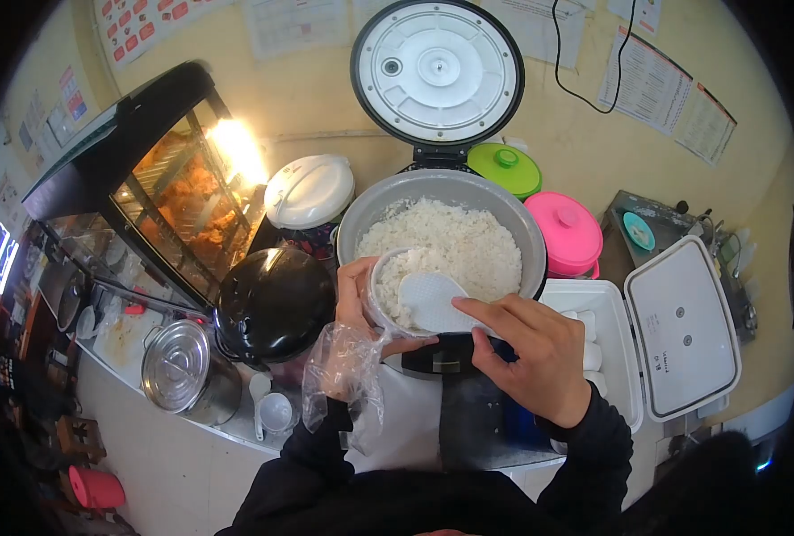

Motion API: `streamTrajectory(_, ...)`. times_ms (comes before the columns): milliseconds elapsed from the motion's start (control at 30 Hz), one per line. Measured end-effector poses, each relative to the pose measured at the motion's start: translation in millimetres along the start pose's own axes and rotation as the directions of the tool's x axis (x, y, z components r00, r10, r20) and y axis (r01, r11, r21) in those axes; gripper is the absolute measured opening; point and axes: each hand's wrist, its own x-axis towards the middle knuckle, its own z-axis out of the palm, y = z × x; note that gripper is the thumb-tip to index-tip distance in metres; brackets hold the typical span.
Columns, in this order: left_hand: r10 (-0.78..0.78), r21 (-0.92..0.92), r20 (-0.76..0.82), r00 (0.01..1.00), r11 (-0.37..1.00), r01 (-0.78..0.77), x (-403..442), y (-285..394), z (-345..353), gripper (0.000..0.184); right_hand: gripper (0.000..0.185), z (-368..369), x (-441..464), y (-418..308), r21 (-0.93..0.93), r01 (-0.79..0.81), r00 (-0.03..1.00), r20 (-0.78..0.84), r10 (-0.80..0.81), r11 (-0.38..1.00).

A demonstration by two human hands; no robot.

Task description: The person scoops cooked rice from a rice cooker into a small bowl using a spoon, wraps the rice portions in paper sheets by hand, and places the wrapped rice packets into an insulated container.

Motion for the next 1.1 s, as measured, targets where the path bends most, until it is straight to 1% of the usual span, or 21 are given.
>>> streamTrajectory(67, -0.038, 0.041, 0.022, 0.999, 0.998, 0.037, 0.6, 6.5, -1.1, 0.116, 0.041, 4.2, 0.0, 4.2, 0.027, 0.017, 1.0, -0.016, -0.016, 0.999)
streamTrajectory(133, -0.043, 0.05, 0.034, 0.998, 0.998, 0.041, -3.0, 9.8, 0.9, 0.116, 0.041, 7.6, -0.4, 6.9, 0.04, 0.032, 0.999, -0.037, -0.031, 0.999)
streamTrajectory(233, -0.039, 0.041, 0.043, 0.998, 0.998, 0.038, -6.9, 12.2, 5.3, 0.115, 0.041, 4.8, 0.0, 5.4, 0.053, -0.04, 0.999, -0.013, 0.041, 0.998)
streamTrajectory(333, -0.039, 0.038, 0.053, 0.998, 0.999, 0.037, -8.6, 13.5, 7.5, 0.115, 0.04, 5.5, 2.2, 6.0, 0.025, -0.034, 0.999, -0.017, 0.034, 0.999)
streamTrajectory(433, -0.039, 0.034, 0.063, 0.997, 0.999, 0.037, -10.3, 14.3, 9.6, 0.114, 0.04, 4.5, 5.3, 9.8, -0.044, 0.015, 0.999, -0.029, -0.016, 0.999)
streamTrajectory(533, -0.033, 0.03, 0.06, 0.998, 0.999, 0.031, -10.6, 14.7, 9.7, 0.114, 0.04, 3.3, 6.3, 10.0, -0.038, 0.033, 0.999, 0.006, -0.032, 0.999)
streamTrajectory(633, -0.028, 0.017, 0.056, 0.998, 0.999, 0.027, -10.8, 14.7, 8.0, 0.113, 0.04, 3.9, 5.1, 7.8, -0.068, 0.043, 0.999, -0.012, -0.044, 0.997)
streamTrajectory(733, -0.023, 0.014, 0.058, 0.998, 1.0, 0.022, -10.6, 14.6, 4.0, 0.113, 0.04, 3.7, 2.9, 5.3, -0.091, 0.041, 0.999, -0.004, -0.041, 0.995)
streamTrajectory(833, -0.018, 0.011, 0.058, 0.998, 1.0, 0.017, -10.4, 14.8, 3.8, 0.112, 0.039, 6.3, -2.1, 2.5, -0.075, 0.011, 1.0, 0.011, -0.01, 0.997)
streamTrajectory(933, -0.013, 0.009, 0.057, 0.998, 1.0, 0.013, -10.1, 15.4, 2.9, 0.112, 0.038, 8.0, -5.4, -0.1, -0.015, -0.069, 0.997, 0.018, 0.069, 0.998)
streamTrajectory(1033, -0.023, 0.009, 0.07, 0.997, 1.0, 0.023, -11.8, 16.5, 3.0, 0.111, 0.036, 10.1, -7.3, 6.1, 0.139, -0.18, 0.98, 0.112, 0.165, 0.974)
streamTrajectory(1100, -0.029, 0.004, 0.08, 0.996, 1.0, 0.029, -13.9, 16.2, 4.1, 0.111, 0.035, 21.3, -12.7, 21.6, 0.314, -0.218, 0.975, 0.116, 0.191, 0.924)
